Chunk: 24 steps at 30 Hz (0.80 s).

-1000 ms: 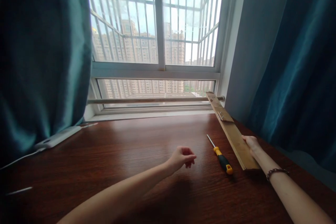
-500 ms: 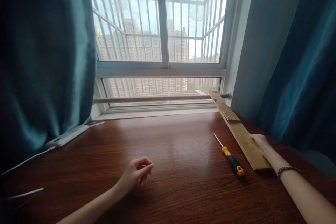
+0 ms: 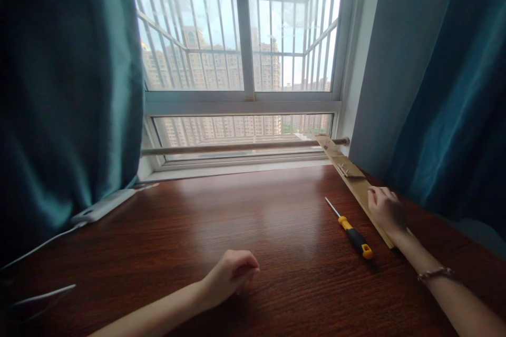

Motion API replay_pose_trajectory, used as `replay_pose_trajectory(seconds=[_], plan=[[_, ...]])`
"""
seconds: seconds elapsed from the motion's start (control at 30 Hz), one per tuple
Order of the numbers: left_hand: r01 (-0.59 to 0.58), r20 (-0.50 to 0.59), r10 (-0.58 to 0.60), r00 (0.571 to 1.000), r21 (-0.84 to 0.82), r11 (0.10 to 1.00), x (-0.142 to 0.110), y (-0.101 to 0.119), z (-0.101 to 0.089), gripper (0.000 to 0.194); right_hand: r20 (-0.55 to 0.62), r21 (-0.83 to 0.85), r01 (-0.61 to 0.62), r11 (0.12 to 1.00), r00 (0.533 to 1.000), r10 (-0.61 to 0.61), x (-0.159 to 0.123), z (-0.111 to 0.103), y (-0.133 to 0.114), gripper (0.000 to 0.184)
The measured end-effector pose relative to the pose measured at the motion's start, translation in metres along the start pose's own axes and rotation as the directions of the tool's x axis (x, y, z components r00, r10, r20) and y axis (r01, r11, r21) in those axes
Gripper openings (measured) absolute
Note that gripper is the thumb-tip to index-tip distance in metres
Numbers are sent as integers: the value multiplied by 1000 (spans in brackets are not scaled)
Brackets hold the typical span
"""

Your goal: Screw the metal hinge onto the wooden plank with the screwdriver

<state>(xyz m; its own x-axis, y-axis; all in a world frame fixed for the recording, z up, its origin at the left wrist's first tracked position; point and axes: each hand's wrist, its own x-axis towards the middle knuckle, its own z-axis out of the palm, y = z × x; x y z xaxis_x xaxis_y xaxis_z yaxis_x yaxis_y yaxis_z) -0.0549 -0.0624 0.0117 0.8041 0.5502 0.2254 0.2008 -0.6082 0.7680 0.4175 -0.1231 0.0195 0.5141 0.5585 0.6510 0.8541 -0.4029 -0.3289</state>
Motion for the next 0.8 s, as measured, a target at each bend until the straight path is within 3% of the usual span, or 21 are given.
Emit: replay_pose_trajectory(seconds=[0.07,0.13,0.2,0.37,0.63,0.73,0.8], plan=[[-158,6,160,987,200,967,-4,1,-1,17,187,-36,213,976,961,-203,-29,-3,-30,28],[-256,0,270,963,322,912,-8,-1,-1,15,317,-112,299,948,915,-251,-60,-5,-57,27],[-305,-10,334,942,385,871,-11,-3,-1,14,353,-253,336,907,905,-236,-83,-6,-77,25],[-365,-29,443,896,521,772,-18,-4,-1,12,317,-485,347,803,925,-208,-98,-2,-89,12],[-417,54,506,861,644,641,-22,2,6,15,307,-498,406,767,909,-282,-80,18,-77,16],[-436,79,527,846,671,600,-22,5,6,17,283,-506,363,782,927,-247,-81,10,-89,22],[-438,83,535,841,684,583,-22,6,5,18,234,-440,357,824,931,-279,-90,-10,-113,35]])
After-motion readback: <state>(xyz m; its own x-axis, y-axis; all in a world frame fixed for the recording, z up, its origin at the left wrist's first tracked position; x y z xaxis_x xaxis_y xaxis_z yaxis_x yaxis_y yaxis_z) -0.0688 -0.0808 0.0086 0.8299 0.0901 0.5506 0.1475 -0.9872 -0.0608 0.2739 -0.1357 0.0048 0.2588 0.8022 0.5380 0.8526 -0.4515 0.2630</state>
